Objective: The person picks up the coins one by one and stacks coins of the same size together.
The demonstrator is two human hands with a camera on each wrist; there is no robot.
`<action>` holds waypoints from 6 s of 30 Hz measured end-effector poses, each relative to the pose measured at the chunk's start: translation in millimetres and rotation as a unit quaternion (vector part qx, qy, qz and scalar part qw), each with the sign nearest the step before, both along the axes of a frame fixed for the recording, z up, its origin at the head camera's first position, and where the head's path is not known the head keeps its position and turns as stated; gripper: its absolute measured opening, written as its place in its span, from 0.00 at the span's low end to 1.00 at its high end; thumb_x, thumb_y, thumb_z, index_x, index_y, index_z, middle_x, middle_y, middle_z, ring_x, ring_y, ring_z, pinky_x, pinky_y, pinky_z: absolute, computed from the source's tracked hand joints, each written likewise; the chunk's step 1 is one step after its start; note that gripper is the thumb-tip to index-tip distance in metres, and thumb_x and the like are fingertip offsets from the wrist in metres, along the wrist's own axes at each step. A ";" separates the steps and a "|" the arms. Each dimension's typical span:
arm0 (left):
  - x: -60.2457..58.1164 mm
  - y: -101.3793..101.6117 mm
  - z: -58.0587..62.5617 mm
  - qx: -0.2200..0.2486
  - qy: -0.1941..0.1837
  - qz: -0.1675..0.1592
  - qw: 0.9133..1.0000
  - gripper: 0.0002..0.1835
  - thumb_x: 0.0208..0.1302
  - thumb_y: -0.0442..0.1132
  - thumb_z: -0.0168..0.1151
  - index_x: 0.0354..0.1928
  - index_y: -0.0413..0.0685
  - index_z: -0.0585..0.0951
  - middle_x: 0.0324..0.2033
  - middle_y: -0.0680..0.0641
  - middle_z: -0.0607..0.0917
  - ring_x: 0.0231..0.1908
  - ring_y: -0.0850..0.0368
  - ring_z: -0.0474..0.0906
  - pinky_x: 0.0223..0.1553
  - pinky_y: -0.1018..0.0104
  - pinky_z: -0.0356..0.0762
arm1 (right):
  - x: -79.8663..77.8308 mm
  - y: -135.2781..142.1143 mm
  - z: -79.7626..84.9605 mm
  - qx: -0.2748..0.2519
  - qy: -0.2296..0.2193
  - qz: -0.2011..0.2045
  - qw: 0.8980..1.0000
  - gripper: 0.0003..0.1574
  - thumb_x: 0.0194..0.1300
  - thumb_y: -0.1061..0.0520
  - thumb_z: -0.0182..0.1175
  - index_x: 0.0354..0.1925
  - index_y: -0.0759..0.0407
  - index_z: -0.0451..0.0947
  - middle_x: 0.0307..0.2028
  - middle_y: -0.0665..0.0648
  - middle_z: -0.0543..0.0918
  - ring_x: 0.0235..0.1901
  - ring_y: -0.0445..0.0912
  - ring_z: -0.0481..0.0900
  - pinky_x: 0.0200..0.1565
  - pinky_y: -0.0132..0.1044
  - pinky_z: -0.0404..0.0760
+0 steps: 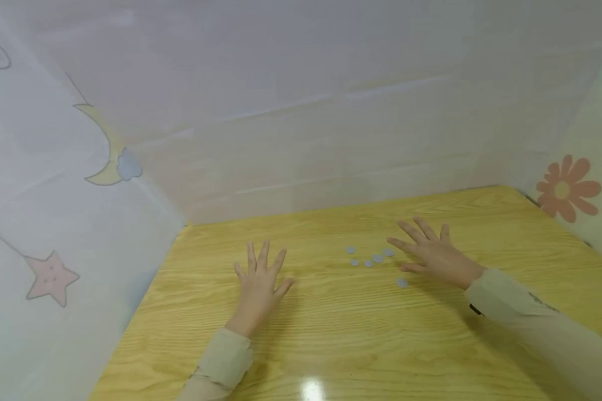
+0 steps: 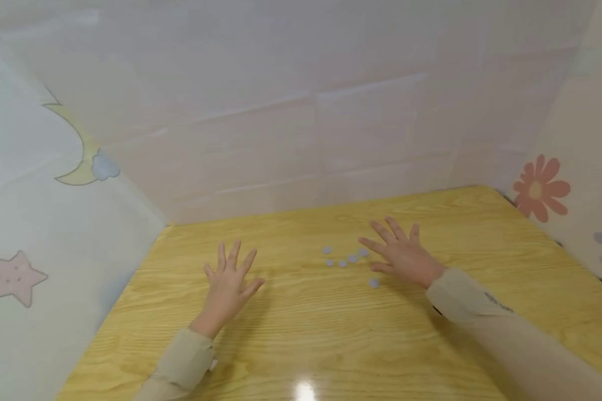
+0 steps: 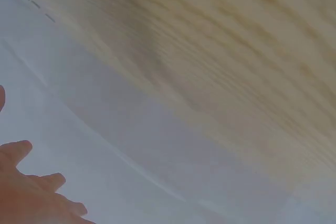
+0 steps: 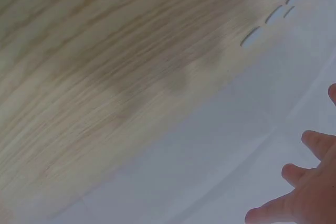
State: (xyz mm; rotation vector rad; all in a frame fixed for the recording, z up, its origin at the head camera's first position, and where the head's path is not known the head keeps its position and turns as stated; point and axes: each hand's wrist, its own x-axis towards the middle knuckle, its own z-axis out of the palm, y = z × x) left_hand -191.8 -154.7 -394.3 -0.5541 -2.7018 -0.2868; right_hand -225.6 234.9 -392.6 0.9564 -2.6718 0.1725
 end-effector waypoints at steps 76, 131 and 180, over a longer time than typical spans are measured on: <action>-44.3 155.5 -22.6 0.102 -0.246 0.071 0.961 0.23 0.61 0.60 0.61 0.57 0.66 0.81 0.72 0.47 0.61 0.74 0.44 0.43 0.63 0.27 0.42 | -44.6 -10.2 -38.6 -0.147 -0.113 0.025 0.982 0.25 0.51 0.50 0.73 0.47 0.57 0.85 0.68 0.71 0.60 0.64 0.79 0.48 0.44 0.87 0.41; -72.5 196.8 -30.5 0.005 -0.253 0.113 0.961 0.19 0.64 0.61 0.57 0.54 0.71 0.83 0.71 0.50 0.62 0.74 0.48 0.46 0.66 0.33 0.49 | -72.1 -23.6 -46.9 -0.134 -0.204 0.032 0.969 0.14 0.60 0.50 0.68 0.42 0.55 0.87 0.70 0.69 0.58 0.68 0.75 0.40 0.48 0.86 0.34; -73.0 160.9 -17.3 0.222 -0.275 -0.044 0.934 0.21 0.54 0.52 0.70 0.49 0.51 0.86 0.70 0.43 0.64 0.73 0.39 0.44 0.62 0.25 0.43 | -59.8 -28.5 -21.6 -0.201 -0.207 0.097 0.953 0.06 0.59 0.55 0.68 0.35 0.53 0.80 0.65 0.77 0.62 0.67 0.75 0.44 0.57 0.78 0.42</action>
